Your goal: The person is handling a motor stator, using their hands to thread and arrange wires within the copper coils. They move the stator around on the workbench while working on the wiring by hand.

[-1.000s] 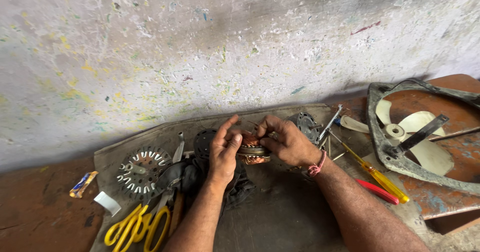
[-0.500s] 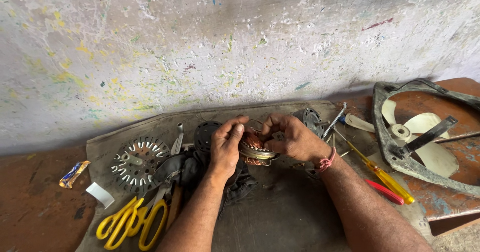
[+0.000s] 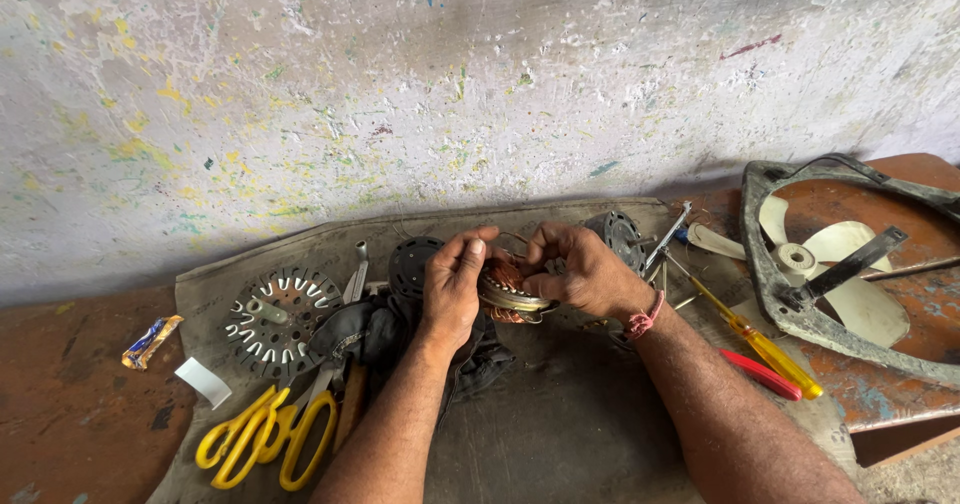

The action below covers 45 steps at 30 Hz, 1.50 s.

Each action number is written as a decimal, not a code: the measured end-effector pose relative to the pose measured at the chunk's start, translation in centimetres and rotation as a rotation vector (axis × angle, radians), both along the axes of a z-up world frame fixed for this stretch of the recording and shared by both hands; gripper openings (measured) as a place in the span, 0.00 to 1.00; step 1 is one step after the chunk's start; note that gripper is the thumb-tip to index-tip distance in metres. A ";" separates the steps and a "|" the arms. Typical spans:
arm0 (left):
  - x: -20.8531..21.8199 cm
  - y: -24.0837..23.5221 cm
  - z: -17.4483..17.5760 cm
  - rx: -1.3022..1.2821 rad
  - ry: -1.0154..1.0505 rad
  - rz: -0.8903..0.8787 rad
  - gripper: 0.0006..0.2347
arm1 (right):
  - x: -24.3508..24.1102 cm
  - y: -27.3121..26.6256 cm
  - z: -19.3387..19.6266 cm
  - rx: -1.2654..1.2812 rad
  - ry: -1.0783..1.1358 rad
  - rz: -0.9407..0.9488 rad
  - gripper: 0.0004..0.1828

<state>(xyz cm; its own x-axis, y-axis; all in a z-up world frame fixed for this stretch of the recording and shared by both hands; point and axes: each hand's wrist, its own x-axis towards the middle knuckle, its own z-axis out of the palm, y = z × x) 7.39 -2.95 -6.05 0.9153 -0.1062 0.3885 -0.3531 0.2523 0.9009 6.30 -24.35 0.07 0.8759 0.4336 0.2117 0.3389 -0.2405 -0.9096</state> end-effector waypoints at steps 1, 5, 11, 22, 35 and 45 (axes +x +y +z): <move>0.0 0.0 0.1 0.001 -0.001 0.002 0.13 | -0.1 0.0 0.0 -0.005 -0.015 -0.009 0.14; 0.0 0.0 0.1 0.015 -0.003 0.018 0.13 | -0.3 0.1 0.1 -0.006 -0.045 -0.028 0.13; 0.0 0.0 0.1 0.045 0.006 0.036 0.14 | -0.1 0.0 -0.1 0.002 -0.062 -0.028 0.11; 0.0 -0.1 0.1 0.054 0.011 0.036 0.14 | 0.1 -0.3 0.0 -0.005 -0.017 0.048 0.04; 0.0 0.1 0.0 0.027 0.003 -0.001 0.15 | 0.0 -0.1 -0.8 0.035 -0.142 -0.016 0.13; 0.2 0.1 -0.1 0.023 -0.002 -0.004 0.15 | -0.5 -0.6 0.4 0.040 -0.175 0.098 0.13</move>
